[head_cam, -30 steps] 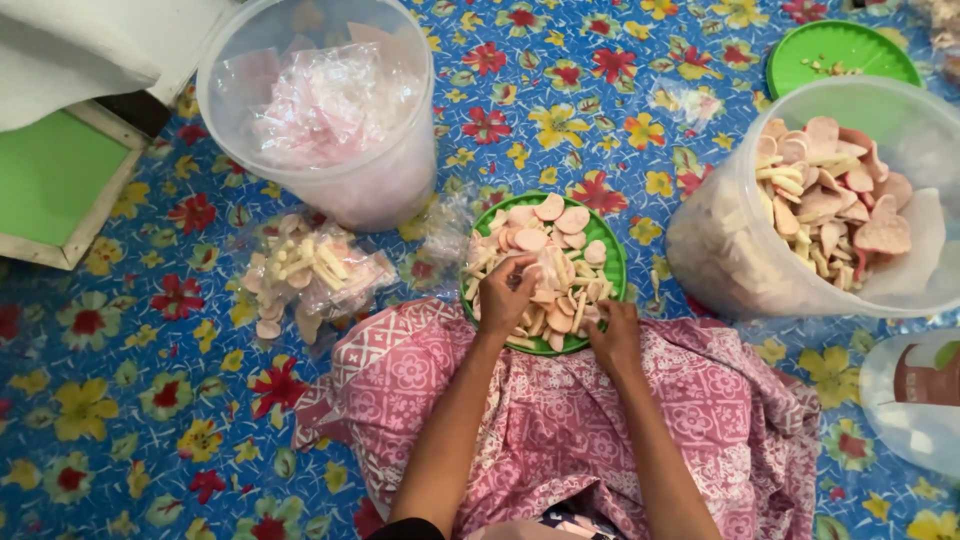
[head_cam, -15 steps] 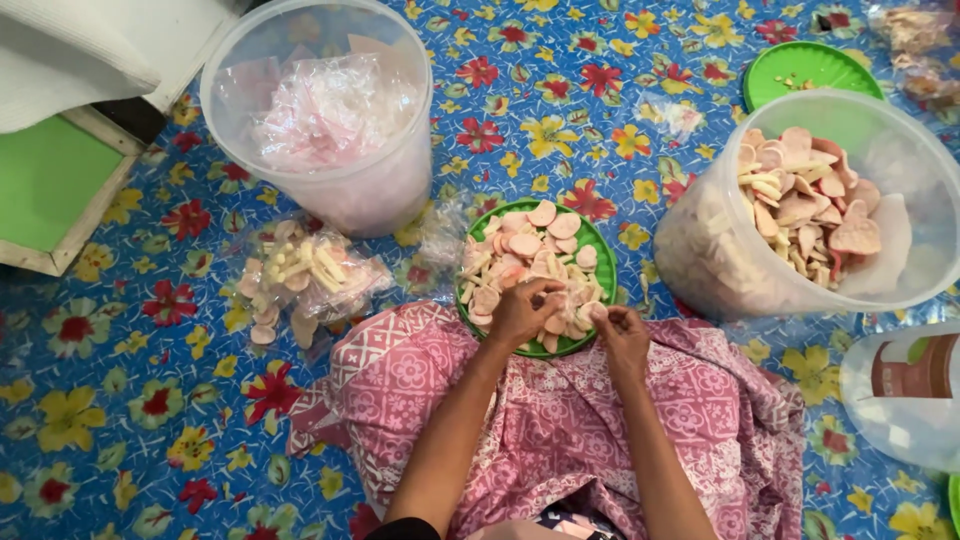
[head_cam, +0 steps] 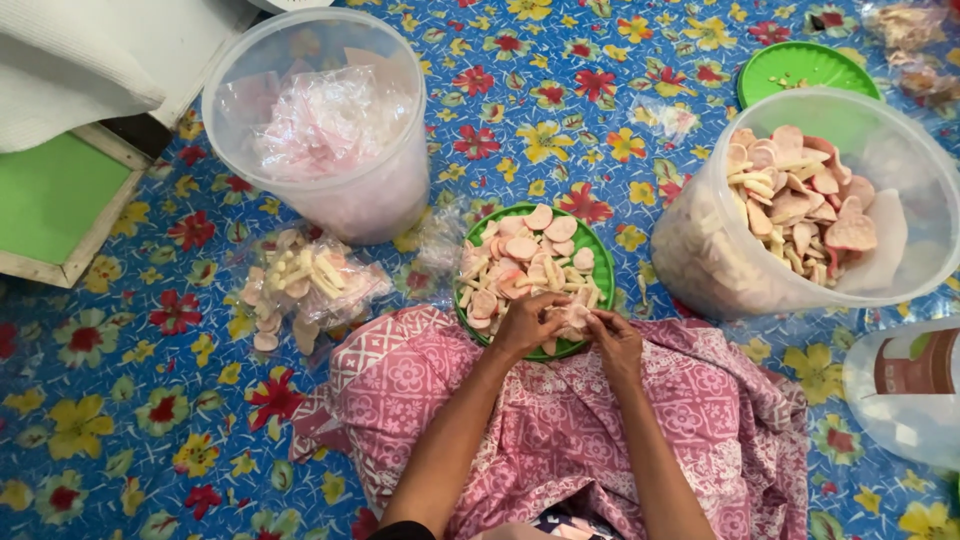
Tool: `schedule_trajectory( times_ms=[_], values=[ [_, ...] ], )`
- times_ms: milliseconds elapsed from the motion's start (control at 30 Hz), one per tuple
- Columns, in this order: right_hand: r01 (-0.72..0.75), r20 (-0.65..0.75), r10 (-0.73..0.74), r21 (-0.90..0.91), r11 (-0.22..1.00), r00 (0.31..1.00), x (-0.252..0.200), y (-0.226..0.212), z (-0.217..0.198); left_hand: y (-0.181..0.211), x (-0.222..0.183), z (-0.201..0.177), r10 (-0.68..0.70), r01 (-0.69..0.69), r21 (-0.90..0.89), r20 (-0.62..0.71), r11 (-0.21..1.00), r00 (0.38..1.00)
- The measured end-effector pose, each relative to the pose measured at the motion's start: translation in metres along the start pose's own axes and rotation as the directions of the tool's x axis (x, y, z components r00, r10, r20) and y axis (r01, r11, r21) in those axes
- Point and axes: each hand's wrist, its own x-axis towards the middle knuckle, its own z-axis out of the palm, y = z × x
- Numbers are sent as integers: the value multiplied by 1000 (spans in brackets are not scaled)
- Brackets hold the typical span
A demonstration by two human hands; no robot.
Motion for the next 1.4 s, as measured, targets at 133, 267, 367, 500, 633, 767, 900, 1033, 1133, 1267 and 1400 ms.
schedule_trajectory(
  times_ms=[133,267,367,500,633,767,900,1033,1133,1267,1400],
  values=[
    [-33,27,33,22,999,999,-2,-8,1,-7,2,2,2,-2,17,37,1000,999],
    [-43,39,41,57,997,998,-2,-13,4,-13,4,5,2,-4,42,50,999,999],
    [-46,65,41,69,997,997,-4,-19,7,-9,5,5,9,-13,62,69,998,998],
    [-40,85,35,55,998,996,-4,-22,7,-14,3,12,52,-61,116,75,991,996],
    [-49,102,43,58,997,994,1,-13,5,-11,2,11,60,-68,132,62,989,996],
    [-73,91,66,79,994,994,5,-1,6,-4,0,11,66,-74,133,67,988,996],
    [-106,66,100,95,990,993,10,13,0,49,-3,-5,29,-34,96,52,995,998],
    [-140,90,128,135,981,988,8,3,0,41,3,-7,32,-32,45,-4,998,999],
    [-148,125,129,153,977,984,3,-17,5,26,7,-5,9,-8,8,-30,1000,1000],
    [-115,199,93,105,988,976,-10,-51,13,19,5,-7,-108,108,-44,-8,993,994],
    [-72,276,57,44,996,959,-21,-72,19,-8,6,-3,-80,80,21,-3,997,997]
  ],
)
